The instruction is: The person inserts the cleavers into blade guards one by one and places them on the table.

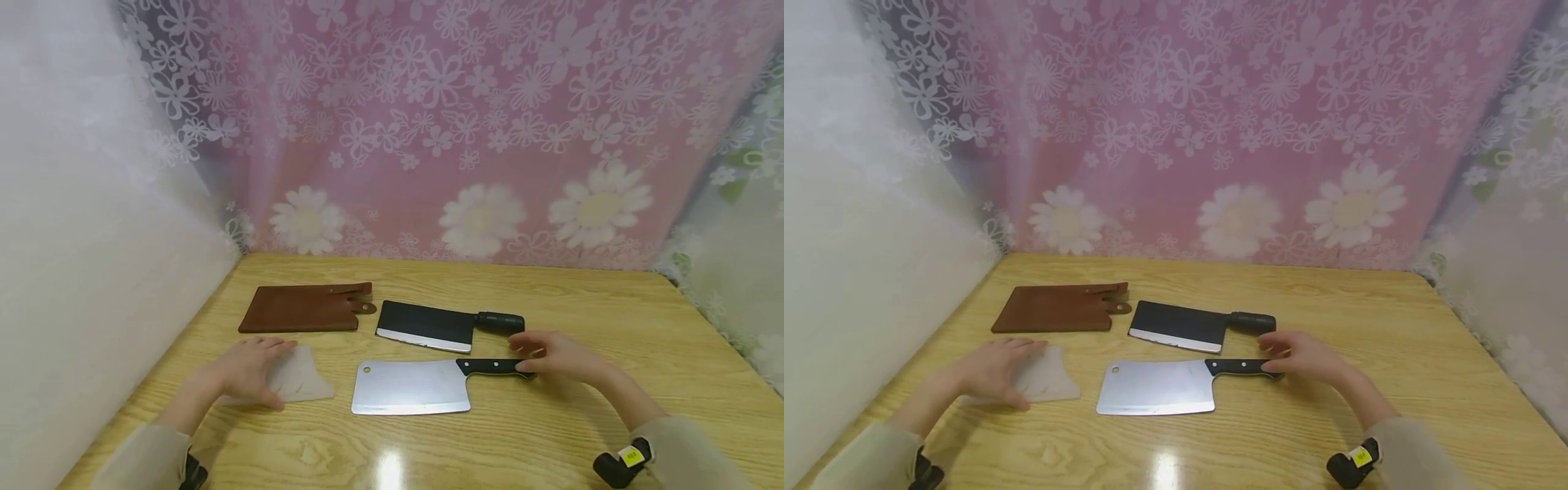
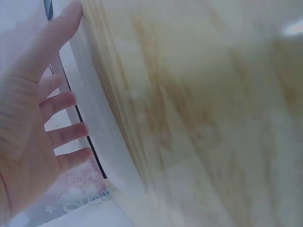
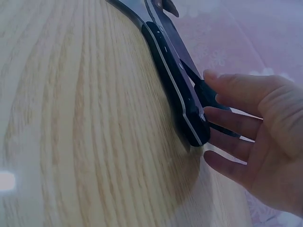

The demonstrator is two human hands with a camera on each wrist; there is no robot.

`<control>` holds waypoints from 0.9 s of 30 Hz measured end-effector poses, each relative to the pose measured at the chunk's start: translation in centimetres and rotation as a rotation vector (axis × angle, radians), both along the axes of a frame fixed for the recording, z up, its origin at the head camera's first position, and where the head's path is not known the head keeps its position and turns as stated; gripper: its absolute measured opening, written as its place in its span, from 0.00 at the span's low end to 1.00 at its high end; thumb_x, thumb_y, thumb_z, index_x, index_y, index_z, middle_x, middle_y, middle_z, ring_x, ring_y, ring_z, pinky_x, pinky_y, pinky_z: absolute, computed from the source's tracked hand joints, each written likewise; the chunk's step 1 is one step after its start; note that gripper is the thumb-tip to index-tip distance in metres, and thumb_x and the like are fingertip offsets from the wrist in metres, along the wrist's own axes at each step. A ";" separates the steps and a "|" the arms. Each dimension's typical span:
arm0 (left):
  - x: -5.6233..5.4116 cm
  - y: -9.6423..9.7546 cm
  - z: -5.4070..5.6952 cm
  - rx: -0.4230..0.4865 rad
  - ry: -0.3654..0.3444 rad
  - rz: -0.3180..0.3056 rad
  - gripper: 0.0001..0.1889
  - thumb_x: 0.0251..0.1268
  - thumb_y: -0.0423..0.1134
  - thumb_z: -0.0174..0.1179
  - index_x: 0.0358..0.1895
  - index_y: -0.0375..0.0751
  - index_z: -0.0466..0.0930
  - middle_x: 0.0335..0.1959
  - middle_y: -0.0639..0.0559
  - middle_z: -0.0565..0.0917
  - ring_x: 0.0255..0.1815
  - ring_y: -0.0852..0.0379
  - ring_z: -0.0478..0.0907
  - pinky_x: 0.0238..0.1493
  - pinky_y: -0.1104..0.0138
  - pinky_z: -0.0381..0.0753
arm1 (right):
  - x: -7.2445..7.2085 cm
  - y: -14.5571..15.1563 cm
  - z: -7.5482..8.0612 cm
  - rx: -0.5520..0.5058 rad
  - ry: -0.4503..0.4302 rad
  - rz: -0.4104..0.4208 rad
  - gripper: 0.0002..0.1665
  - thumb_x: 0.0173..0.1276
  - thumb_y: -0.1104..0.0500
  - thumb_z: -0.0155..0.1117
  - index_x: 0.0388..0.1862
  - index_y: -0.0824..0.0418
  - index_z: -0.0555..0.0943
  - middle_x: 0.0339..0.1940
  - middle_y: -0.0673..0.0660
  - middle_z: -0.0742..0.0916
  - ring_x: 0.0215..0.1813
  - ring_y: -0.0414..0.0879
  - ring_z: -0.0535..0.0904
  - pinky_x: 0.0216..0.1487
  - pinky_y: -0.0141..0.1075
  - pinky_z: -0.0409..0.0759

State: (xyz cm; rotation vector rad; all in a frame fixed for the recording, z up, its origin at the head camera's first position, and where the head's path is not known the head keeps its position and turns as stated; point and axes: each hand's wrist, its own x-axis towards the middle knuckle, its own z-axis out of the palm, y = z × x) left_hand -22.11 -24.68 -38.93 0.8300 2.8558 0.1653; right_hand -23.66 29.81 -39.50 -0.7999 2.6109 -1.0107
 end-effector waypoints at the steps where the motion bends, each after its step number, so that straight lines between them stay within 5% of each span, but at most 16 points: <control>1: 0.1 0.0 -0.1 0.002 0.006 0.008 0.55 0.34 0.70 0.66 0.67 0.39 0.63 0.61 0.39 0.69 0.58 0.34 0.66 0.52 0.40 0.65 | 0.0 -0.2 -0.1 0.007 0.001 0.006 0.31 0.62 0.54 0.64 0.58 0.72 0.71 0.50 0.64 0.81 0.50 0.57 0.77 0.47 0.40 0.76; 10: 1.0 -0.8 -1.1 0.060 0.077 0.102 0.59 0.34 0.71 0.65 0.66 0.30 0.61 0.59 0.35 0.69 0.56 0.34 0.66 0.51 0.42 0.67 | 0.1 -1.8 -0.2 0.068 -0.003 0.015 0.33 0.59 0.50 0.66 0.57 0.70 0.73 0.48 0.61 0.83 0.50 0.54 0.78 0.46 0.40 0.76; 17: 1.2 -1.2 -0.9 0.101 0.185 0.149 0.56 0.32 0.64 0.71 0.62 0.26 0.64 0.48 0.40 0.69 0.46 0.45 0.69 0.44 0.52 0.72 | 0.1 -3.3 -0.1 0.147 0.045 0.026 0.32 0.57 0.50 0.68 0.56 0.68 0.75 0.46 0.58 0.83 0.47 0.51 0.78 0.46 0.43 0.75; 27: 0.8 -0.3 -0.3 0.102 0.287 0.094 0.53 0.33 0.61 0.72 0.62 0.27 0.64 0.55 0.35 0.68 0.53 0.38 0.66 0.50 0.45 0.68 | 0.3 -5.1 -0.4 0.285 0.208 0.070 0.27 0.54 0.50 0.71 0.49 0.62 0.79 0.38 0.47 0.80 0.41 0.44 0.76 0.43 0.43 0.75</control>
